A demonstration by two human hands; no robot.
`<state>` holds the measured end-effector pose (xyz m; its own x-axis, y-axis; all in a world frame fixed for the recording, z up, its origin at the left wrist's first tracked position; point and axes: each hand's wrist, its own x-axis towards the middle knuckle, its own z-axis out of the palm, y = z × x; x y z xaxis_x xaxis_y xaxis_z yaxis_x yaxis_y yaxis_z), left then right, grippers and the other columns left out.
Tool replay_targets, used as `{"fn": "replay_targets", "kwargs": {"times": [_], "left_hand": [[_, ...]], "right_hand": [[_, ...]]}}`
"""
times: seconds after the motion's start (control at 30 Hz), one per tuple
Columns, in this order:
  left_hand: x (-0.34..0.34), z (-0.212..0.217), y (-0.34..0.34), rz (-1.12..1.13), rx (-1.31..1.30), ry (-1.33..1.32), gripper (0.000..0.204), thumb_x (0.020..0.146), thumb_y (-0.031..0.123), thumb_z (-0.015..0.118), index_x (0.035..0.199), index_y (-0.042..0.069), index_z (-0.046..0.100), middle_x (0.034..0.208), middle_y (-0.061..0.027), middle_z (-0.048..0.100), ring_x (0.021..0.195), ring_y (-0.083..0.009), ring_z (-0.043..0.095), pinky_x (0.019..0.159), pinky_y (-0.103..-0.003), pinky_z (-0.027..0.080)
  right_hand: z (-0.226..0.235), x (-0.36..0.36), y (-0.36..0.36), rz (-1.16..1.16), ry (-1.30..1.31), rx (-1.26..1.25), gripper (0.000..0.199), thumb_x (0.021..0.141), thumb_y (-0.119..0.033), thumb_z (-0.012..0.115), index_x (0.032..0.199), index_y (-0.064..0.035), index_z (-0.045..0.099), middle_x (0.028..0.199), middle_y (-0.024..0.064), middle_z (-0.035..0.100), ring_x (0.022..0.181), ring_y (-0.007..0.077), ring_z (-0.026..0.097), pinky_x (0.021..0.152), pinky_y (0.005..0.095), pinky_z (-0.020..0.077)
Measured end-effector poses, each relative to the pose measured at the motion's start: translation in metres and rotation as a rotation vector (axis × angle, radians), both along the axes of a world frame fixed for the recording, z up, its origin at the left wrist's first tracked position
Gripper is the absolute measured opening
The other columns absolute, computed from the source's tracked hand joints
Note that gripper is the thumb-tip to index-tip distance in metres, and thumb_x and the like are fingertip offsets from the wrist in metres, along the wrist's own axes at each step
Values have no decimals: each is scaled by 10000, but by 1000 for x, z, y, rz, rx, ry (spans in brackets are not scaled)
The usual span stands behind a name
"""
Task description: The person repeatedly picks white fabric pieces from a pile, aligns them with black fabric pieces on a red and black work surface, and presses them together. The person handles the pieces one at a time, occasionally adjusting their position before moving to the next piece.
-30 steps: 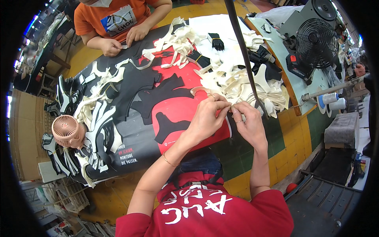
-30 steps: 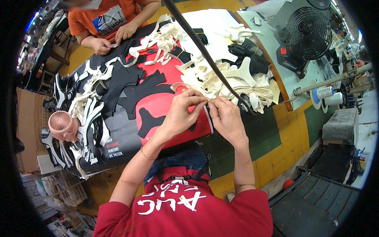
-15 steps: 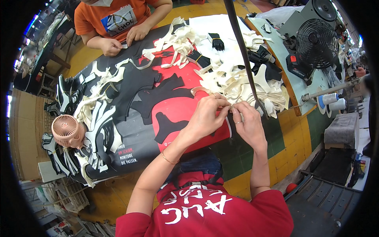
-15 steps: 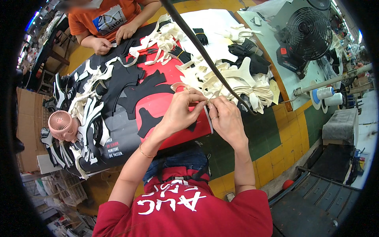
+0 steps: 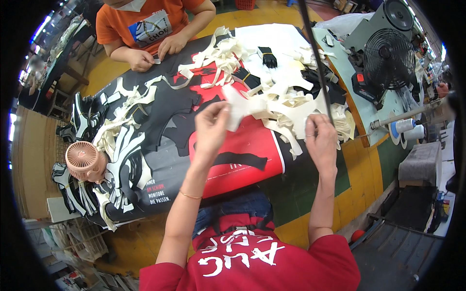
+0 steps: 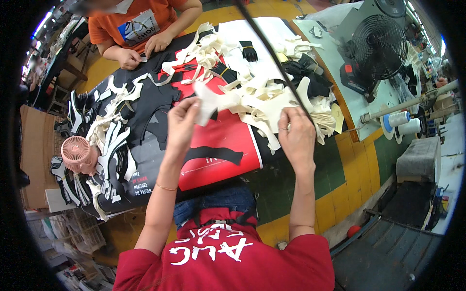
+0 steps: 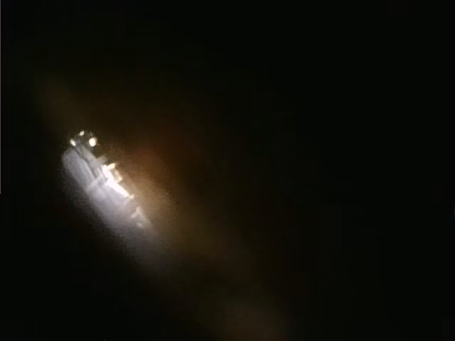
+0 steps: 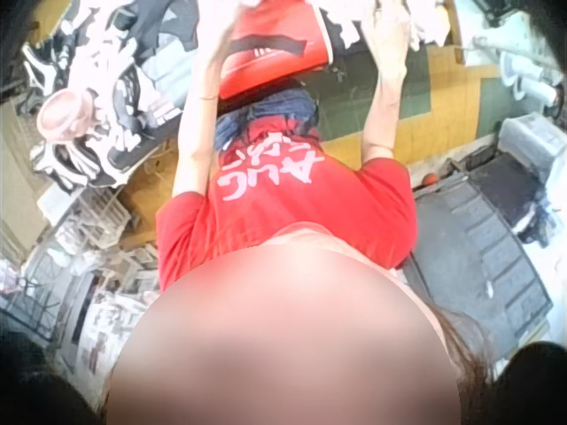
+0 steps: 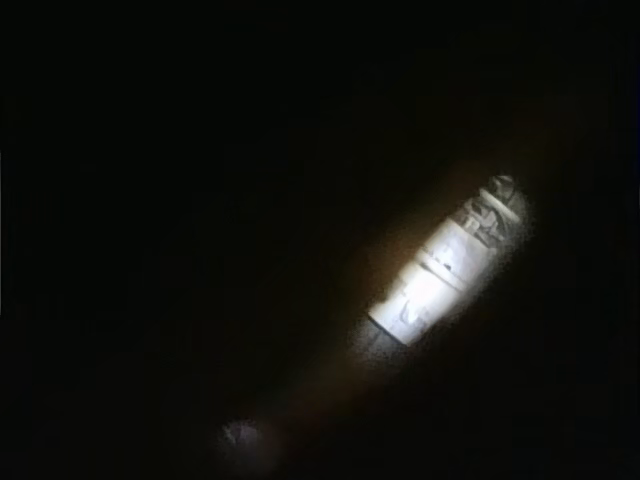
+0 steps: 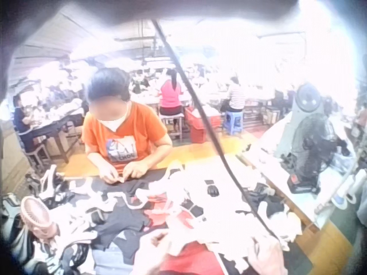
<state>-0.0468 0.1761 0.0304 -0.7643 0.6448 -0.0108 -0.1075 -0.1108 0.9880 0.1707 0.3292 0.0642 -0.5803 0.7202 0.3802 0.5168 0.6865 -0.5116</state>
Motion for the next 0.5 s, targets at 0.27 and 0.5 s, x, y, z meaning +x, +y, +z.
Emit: {"fn": "replay_targets", "kwargs": {"times": [0.27, 0.5], "left_hand": [[-50, 29, -97, 134, 242, -308, 229, 993, 121, 618, 1140, -52, 645, 894, -18, 681, 772, -58, 627, 734, -222, 518], [-29, 37, -141, 176, 270, -257, 194, 975, 108, 655, 1107, -28, 697, 910, -9, 711, 747, -45, 613, 650, -191, 474]], "right_hand": [[-32, 28, 89, -297, -167, 216, 216, 960, -158, 537, 1035, 10, 651, 1027, 232, 655, 982, 429, 619, 857, 500, 482], [-26, 18, 71, -483, -59, 244, 340, 979, -173, 557, 1217, 69, 590, 1208, 260, 587, 1181, 430, 531, 1007, 487, 416]]}}
